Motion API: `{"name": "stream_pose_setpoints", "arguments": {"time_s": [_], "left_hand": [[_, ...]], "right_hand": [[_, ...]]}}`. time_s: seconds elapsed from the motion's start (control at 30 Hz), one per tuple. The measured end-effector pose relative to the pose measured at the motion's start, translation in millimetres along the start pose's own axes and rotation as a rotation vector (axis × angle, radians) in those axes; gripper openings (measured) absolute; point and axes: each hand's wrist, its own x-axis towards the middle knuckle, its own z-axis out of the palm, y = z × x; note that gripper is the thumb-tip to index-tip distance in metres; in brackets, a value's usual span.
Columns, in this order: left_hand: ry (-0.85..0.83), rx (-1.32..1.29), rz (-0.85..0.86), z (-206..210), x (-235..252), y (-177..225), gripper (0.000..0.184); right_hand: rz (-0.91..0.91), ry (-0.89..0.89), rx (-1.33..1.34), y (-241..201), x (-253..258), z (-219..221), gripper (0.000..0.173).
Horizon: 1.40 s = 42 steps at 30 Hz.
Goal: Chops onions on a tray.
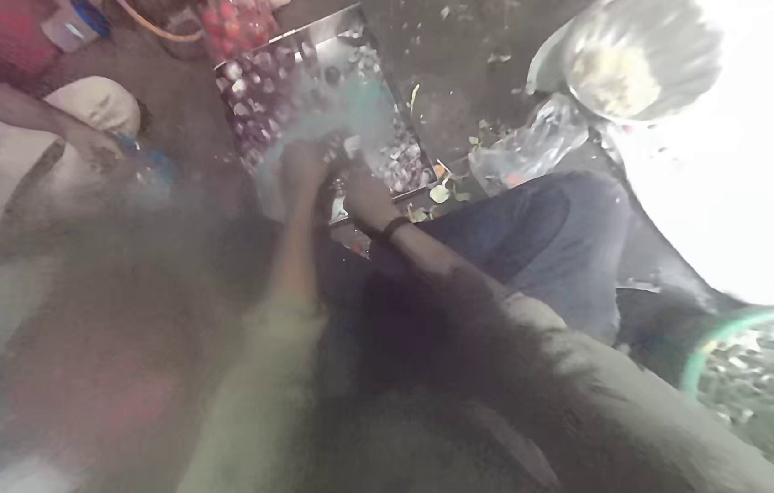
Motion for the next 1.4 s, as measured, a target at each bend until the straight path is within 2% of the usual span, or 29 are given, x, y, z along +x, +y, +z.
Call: {"name": "stream_pose_setpoints", "arguments": {"time_s": [0.07, 0.13, 0.23, 0.33, 0.43, 0.57, 0.77, 0.87, 0.97, 1.1, 1.2, 1.27, 1.4], "left_hand": [[-0.382, -0.132, -0.309, 55, 24, -39, 0.023], [-0.478, -0.157, -0.456, 66, 39, -41, 0.024], [-0.466, -0.141, -0.455, 59, 40, -36, 0.024], [-0.449, -0.166, -0.458, 60, 37, -38, 0.023], [-0.45, -0.182, -0.465, 63, 37, -40, 0.022], [-0.48, -0.15, -0.447, 63, 40, -40, 0.022], [-0.474, -0.139, -0.433, 67, 38, -44, 0.019], [-0.529, -0.136, -0.463, 59, 40, -38, 0.02], [-0.55, -0.145, -0.433, 51, 40, -34, 0.022], [-0.479, -0.185, -0.436, 57, 38, -37, 0.02], [-0.436, -0.203, -0.443, 59, 40, -37, 0.016], [-0.452, -0.176, -0.445, 58, 42, -36, 0.017], [-0.495, -0.146, -0.406, 57, 41, -39, 0.016]], "right_hand": [[-0.057, -0.001, -0.02, 11, -19, 5, 0.028], [-0.096, 0.025, -0.05, 19, -25, 7, 0.026], [-0.034, -0.005, -0.074, 18, -24, 5, 0.042], [-0.031, 0.017, -0.063, 19, -26, 9, 0.046], [-0.021, 0.028, -0.052, 19, -28, 11, 0.038], [0.047, -0.002, -0.089, 12, -36, 7, 0.038], [-0.097, 0.067, -0.082, 20, -19, 21, 0.031], [-0.076, 0.048, -0.051, 6, -8, 10, 0.026], [-0.046, 0.061, 0.079, 3, -25, 2, 0.023], [-0.087, 0.121, 0.121, 19, -46, 13, 0.026], [-0.084, 0.072, 0.031, 16, -41, 7, 0.031], [-0.053, 0.008, -0.055, 12, -33, 5, 0.034], [-0.109, -0.02, -0.036, 16, -19, 13, 0.031]]}}
